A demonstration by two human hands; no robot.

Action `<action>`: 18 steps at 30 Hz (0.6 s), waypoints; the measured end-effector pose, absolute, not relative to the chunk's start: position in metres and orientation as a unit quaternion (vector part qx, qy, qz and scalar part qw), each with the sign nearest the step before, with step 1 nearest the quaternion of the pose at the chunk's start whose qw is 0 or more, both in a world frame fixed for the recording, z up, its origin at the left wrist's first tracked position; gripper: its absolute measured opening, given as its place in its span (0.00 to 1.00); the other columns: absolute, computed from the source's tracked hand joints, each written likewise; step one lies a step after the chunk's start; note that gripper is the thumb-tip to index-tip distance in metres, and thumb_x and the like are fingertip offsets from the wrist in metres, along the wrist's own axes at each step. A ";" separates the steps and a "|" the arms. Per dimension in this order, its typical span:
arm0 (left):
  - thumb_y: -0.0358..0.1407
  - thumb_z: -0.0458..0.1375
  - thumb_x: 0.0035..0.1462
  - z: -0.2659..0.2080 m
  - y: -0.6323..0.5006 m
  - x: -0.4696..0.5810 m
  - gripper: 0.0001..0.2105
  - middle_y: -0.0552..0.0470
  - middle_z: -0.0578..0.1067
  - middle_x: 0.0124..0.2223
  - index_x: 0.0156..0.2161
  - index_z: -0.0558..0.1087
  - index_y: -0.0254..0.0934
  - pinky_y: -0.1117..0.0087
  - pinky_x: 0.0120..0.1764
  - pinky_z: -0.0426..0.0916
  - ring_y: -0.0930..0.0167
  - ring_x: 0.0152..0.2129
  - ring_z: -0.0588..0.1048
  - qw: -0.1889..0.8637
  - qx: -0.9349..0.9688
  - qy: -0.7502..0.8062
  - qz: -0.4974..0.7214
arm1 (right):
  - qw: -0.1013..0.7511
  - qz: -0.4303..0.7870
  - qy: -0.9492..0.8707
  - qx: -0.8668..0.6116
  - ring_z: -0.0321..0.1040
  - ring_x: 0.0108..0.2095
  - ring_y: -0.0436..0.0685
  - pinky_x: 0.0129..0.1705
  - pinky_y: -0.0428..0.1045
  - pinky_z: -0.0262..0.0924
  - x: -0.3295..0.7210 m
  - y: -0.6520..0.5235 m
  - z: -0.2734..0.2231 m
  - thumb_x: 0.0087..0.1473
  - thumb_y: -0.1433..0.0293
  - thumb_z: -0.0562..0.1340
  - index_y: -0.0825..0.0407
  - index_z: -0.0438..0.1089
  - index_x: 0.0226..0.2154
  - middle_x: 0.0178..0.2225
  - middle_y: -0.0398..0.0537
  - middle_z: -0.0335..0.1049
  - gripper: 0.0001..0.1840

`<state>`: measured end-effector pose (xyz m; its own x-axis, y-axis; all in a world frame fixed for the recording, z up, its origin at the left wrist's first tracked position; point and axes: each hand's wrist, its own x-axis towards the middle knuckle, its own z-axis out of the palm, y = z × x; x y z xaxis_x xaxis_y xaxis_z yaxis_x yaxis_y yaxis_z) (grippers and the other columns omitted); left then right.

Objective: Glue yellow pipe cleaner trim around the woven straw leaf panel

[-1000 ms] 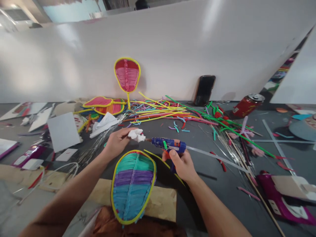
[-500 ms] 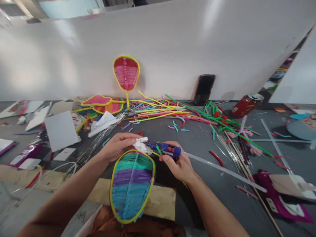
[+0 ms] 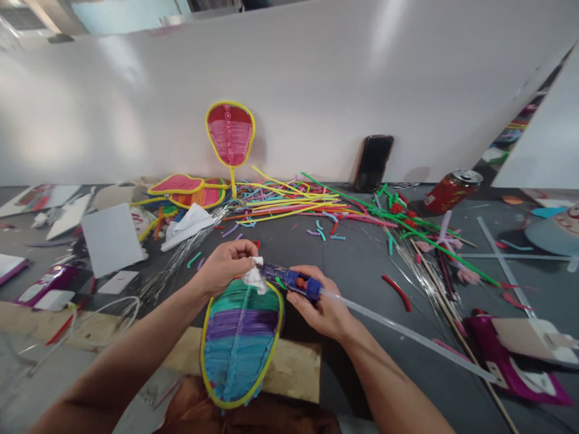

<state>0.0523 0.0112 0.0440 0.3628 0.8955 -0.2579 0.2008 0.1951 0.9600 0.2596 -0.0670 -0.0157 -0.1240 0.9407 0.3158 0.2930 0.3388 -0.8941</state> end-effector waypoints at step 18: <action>0.37 0.51 0.59 0.029 0.014 -0.067 0.12 0.48 0.78 0.44 0.42 0.76 0.40 0.66 0.46 0.65 0.63 0.43 0.75 0.013 0.748 0.618 0.240 | 0.495 0.443 -0.599 -0.447 0.69 0.26 0.55 0.29 0.50 0.61 0.264 -0.057 -0.017 0.59 0.52 0.53 0.51 0.64 0.41 0.25 0.46 0.74 0.20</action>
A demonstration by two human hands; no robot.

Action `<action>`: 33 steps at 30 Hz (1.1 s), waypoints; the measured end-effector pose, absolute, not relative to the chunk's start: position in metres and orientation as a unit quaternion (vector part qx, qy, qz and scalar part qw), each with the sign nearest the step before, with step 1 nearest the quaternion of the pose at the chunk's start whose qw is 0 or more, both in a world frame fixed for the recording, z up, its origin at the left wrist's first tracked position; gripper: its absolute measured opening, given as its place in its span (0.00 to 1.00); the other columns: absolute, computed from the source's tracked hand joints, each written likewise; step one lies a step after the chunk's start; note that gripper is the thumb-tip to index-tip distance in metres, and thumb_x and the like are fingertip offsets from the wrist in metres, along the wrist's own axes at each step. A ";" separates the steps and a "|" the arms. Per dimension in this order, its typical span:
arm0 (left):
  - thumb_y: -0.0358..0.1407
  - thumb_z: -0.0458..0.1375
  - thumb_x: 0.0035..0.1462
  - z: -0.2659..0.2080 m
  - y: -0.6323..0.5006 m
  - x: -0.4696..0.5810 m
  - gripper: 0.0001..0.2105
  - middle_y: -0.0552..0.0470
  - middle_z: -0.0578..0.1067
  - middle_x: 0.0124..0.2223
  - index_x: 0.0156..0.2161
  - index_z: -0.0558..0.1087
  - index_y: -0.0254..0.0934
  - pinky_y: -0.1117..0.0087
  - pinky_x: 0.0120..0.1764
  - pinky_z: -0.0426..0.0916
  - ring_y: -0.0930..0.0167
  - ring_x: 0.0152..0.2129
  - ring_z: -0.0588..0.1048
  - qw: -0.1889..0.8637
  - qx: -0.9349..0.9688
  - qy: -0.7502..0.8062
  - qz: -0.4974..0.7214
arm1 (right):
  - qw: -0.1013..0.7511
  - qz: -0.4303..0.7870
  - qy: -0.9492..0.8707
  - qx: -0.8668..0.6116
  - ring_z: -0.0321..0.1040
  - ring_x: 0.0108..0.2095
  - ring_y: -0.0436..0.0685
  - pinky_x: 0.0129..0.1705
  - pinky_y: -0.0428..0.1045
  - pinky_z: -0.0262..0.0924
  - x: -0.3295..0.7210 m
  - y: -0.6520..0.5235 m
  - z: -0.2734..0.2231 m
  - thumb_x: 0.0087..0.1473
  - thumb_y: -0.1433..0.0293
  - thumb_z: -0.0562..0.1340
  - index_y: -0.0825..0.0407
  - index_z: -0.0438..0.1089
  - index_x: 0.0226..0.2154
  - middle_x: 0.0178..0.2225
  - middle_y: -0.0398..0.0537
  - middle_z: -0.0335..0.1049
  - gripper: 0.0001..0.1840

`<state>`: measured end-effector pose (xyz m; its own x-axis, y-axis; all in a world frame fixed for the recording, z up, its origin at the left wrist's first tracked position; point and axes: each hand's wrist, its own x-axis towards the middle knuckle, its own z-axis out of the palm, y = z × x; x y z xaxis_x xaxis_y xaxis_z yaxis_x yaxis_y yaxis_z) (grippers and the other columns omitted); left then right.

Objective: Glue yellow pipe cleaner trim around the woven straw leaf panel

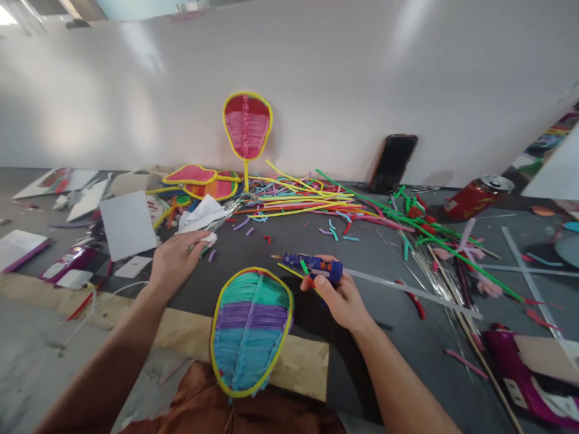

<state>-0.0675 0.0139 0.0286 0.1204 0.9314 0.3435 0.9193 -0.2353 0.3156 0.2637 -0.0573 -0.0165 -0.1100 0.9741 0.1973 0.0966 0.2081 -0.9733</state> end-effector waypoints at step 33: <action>0.37 0.51 0.61 0.019 -0.001 -0.001 0.11 0.47 0.76 0.42 0.41 0.74 0.36 0.61 0.47 0.65 0.65 0.42 0.73 0.113 0.866 0.445 0.196 | 0.549 0.587 -0.454 -0.385 0.53 0.17 0.49 0.23 0.48 0.48 0.264 -0.046 -0.012 0.57 0.47 0.53 0.50 0.57 0.15 0.13 0.39 0.54 0.30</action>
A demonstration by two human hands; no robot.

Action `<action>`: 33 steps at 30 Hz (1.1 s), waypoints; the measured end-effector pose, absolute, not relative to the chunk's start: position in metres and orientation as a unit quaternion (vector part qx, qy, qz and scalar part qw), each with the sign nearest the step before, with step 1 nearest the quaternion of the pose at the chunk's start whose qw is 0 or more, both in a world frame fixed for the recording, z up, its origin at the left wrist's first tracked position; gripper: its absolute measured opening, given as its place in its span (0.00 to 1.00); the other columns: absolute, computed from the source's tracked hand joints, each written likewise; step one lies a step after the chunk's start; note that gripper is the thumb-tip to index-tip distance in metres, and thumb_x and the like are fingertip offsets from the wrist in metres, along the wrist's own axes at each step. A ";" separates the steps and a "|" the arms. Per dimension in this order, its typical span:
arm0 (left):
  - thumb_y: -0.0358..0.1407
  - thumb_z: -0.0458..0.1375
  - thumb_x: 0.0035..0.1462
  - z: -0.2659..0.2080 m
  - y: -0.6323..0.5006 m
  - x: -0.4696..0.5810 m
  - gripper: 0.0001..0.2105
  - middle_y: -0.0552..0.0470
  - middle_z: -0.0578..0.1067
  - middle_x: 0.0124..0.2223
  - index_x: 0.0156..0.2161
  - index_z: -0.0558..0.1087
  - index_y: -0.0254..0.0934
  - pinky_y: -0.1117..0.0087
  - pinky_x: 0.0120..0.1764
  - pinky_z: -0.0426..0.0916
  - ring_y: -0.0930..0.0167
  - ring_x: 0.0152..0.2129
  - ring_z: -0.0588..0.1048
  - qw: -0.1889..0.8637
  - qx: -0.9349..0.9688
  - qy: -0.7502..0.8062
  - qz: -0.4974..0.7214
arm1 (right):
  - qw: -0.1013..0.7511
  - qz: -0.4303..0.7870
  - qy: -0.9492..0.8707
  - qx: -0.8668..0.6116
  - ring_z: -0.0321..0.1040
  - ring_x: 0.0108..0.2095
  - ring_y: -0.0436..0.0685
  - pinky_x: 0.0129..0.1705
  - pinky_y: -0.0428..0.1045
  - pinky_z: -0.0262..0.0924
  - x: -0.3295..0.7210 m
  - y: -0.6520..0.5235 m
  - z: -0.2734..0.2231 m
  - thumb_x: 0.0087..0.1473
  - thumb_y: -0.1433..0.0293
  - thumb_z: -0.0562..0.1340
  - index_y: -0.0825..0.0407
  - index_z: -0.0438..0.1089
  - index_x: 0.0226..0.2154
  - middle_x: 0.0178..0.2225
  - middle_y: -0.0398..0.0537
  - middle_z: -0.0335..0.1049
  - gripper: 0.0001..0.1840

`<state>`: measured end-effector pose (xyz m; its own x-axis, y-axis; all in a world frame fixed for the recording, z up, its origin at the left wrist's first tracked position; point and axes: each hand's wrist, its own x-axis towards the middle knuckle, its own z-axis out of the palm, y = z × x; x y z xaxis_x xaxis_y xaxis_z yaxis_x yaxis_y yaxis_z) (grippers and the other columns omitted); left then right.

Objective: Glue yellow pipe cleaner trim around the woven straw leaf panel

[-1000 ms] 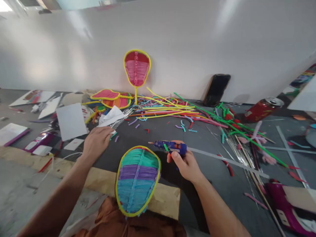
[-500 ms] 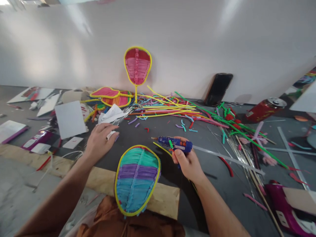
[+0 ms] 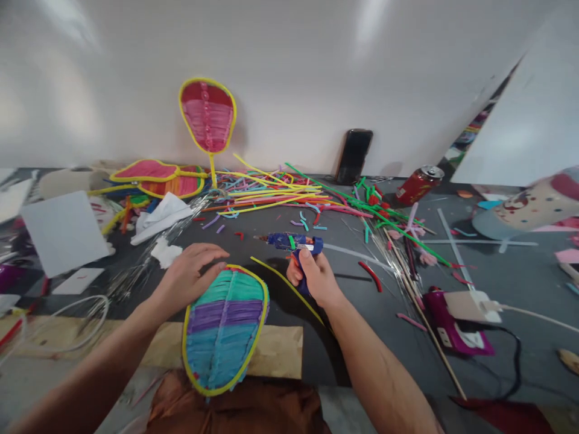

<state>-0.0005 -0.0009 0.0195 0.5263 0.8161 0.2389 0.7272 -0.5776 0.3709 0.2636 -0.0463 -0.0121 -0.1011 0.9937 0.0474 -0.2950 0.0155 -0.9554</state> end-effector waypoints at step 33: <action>0.48 0.52 0.57 0.029 -0.032 0.014 0.17 0.49 0.79 0.44 0.42 0.75 0.41 0.65 0.44 0.72 0.63 0.41 0.77 0.305 0.861 0.354 0.201 | 0.586 0.566 -0.362 -0.452 0.72 0.28 0.53 0.20 0.43 0.61 0.299 -0.082 0.070 0.49 0.40 0.55 0.53 0.68 0.28 0.27 0.48 0.73 0.32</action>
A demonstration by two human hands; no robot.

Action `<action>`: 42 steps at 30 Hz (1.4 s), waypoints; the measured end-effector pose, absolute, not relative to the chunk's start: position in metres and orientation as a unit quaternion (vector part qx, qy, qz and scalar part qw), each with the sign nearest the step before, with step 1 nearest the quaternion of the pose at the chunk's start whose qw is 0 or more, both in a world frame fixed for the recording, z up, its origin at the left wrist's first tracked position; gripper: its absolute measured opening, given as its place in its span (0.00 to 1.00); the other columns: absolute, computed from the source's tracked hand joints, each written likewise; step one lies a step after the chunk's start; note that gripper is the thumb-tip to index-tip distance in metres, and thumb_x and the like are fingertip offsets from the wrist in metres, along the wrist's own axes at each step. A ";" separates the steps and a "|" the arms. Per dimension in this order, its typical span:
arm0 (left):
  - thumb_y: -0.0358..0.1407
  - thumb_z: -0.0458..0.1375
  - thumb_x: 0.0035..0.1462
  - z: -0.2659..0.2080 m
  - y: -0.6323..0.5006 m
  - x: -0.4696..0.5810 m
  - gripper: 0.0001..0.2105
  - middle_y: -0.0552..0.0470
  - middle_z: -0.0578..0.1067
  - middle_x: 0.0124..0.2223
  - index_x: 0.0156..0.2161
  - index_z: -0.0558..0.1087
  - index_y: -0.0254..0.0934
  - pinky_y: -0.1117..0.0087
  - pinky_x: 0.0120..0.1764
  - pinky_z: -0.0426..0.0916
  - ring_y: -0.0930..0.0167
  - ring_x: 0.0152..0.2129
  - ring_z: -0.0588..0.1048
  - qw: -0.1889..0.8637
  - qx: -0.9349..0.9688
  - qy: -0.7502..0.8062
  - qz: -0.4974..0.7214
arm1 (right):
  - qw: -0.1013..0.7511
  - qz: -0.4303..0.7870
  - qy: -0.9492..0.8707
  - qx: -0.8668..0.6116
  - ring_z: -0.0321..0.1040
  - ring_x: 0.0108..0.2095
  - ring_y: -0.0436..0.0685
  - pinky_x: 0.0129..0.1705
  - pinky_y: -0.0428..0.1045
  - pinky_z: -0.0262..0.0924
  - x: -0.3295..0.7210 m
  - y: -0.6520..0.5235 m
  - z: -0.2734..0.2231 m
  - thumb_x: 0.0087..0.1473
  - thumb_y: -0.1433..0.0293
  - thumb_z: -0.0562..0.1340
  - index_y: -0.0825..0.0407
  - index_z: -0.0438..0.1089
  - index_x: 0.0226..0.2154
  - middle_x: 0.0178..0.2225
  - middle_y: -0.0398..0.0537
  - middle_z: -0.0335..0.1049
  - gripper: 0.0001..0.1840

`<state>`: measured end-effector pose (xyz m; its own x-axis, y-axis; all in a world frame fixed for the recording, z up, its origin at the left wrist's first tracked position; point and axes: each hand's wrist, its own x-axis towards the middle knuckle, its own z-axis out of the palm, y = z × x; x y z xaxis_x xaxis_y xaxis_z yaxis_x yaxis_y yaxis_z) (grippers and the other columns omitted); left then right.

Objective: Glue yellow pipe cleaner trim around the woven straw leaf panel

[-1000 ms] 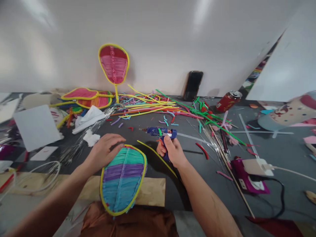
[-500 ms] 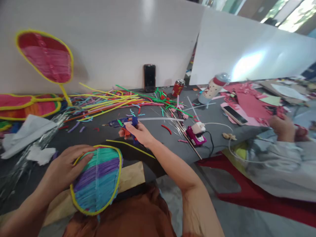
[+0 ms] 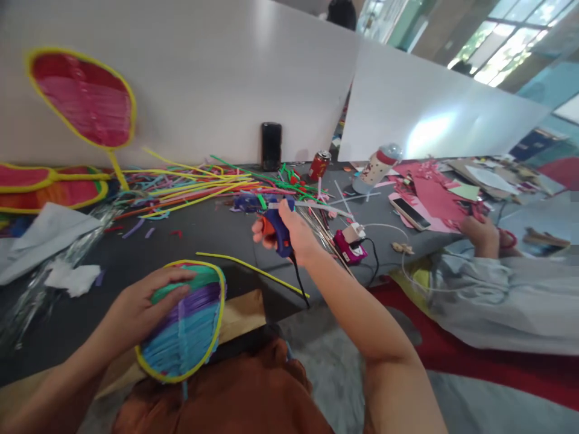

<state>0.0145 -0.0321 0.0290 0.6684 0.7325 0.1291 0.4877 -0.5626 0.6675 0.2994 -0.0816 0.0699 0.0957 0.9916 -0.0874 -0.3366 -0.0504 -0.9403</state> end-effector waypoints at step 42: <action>0.40 0.66 0.49 0.026 -0.052 0.028 0.35 0.44 0.57 0.64 0.61 0.58 0.46 0.59 0.55 0.61 0.61 0.57 0.63 0.782 0.512 0.219 0.281 | 0.518 0.508 -0.503 -0.469 0.73 0.37 0.56 0.44 0.53 0.67 0.226 -0.114 0.006 0.48 0.66 0.68 0.44 0.67 0.46 0.38 0.46 0.74 0.21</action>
